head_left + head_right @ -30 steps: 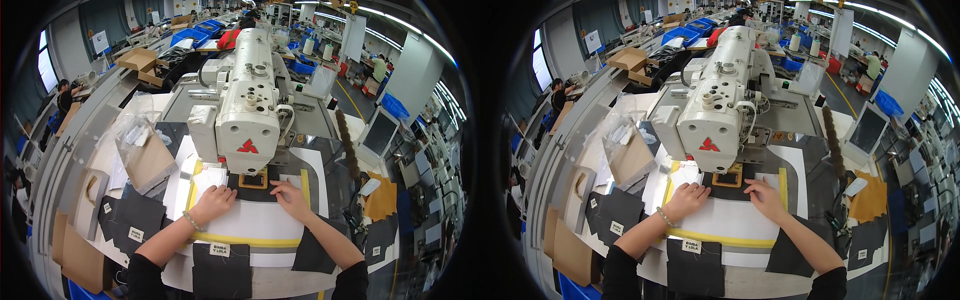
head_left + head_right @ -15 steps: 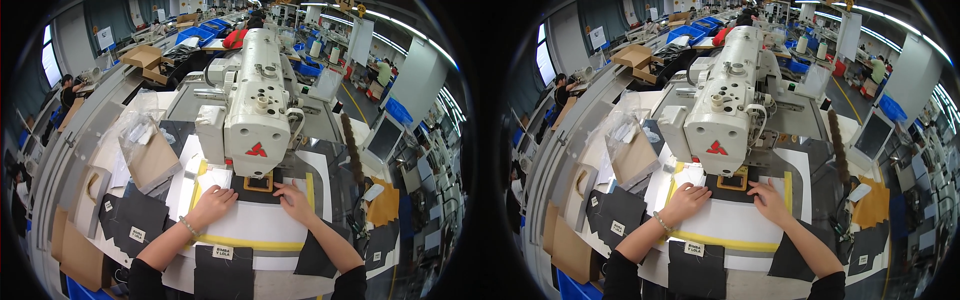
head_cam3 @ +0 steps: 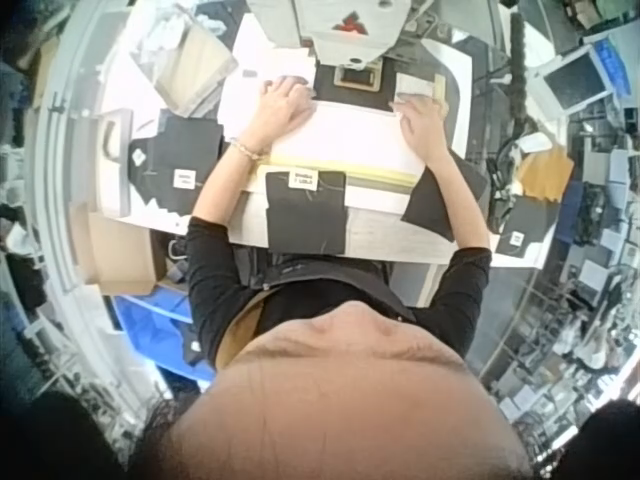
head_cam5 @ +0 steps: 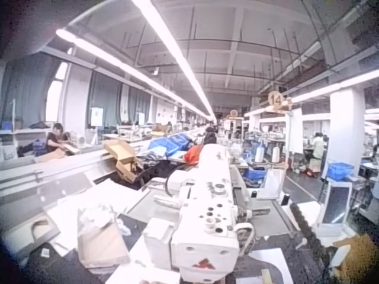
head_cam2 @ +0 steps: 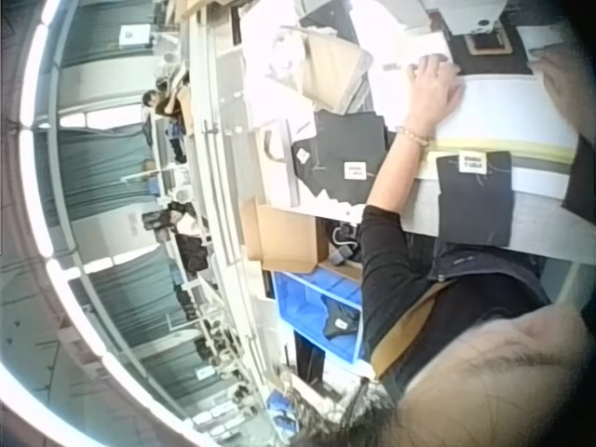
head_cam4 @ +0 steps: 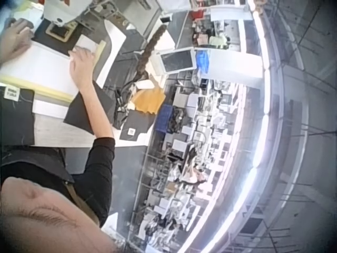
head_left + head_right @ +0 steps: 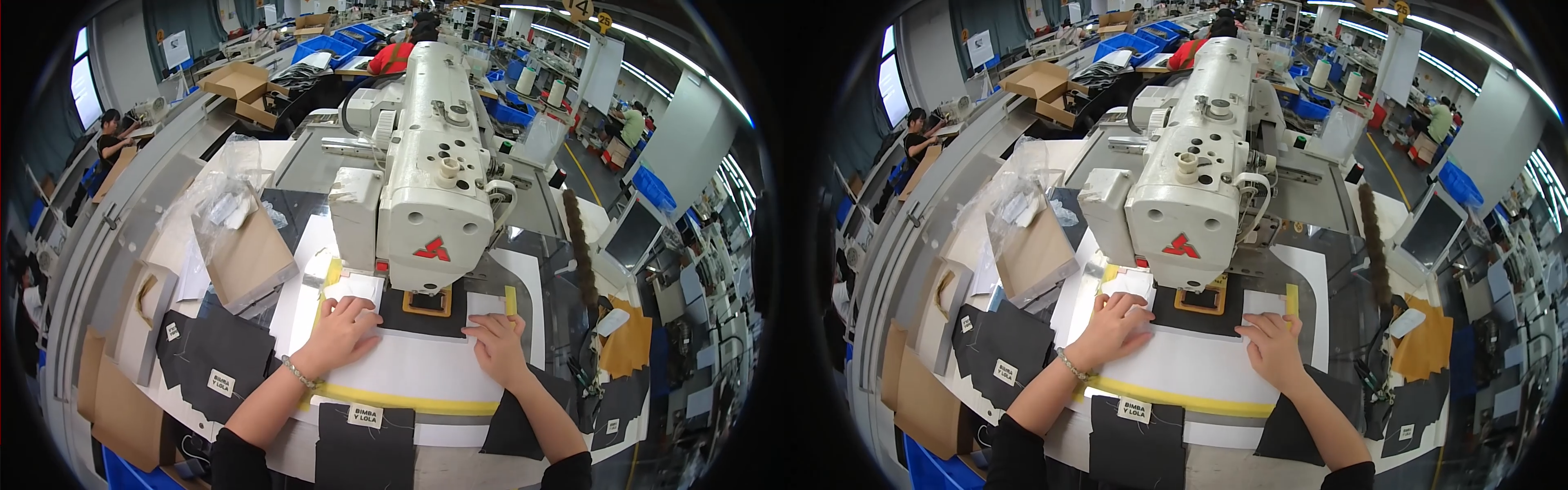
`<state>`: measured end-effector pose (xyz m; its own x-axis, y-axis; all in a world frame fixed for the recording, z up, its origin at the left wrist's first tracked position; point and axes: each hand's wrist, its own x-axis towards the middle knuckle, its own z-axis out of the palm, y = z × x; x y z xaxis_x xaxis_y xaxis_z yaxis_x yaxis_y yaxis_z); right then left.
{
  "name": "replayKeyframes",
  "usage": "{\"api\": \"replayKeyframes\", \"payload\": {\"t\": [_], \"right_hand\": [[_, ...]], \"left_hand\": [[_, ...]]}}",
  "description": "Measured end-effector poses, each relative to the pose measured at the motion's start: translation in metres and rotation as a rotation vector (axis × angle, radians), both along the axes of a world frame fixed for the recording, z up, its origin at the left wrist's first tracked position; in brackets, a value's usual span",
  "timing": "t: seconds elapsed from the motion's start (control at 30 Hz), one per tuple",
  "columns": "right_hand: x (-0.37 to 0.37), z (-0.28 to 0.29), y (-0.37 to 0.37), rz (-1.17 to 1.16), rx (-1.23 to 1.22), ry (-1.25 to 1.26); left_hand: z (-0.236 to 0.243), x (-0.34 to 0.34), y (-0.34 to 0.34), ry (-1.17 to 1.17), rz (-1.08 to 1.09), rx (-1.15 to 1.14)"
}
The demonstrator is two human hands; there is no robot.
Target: Sewing small identification labels onto black leather components using an industrial sewing machine.
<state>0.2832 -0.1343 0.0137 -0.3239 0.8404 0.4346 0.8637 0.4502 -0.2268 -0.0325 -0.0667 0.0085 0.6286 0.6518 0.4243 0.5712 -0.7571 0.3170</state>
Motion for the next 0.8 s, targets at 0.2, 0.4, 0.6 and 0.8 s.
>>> {"api": "replayKeyframes", "payload": {"t": [0.2,0.4,0.6,0.8], "right_hand": [[-0.009,-0.003,-0.006,0.026,0.053,-0.078],[-0.01,-0.005,-0.005,0.039,0.043,-0.08],[-0.01,-0.005,-0.005,0.034,0.018,-0.097],[-0.012,-0.004,-0.007,0.017,-0.006,-0.112]], "left_hand": [[-0.002,0.002,-0.001,0.049,-0.004,0.042],[-0.002,0.002,-0.002,0.052,0.014,0.035],[0.0,0.001,-0.004,0.05,0.033,0.002],[-0.001,0.001,-0.003,0.014,0.013,0.033]]}}
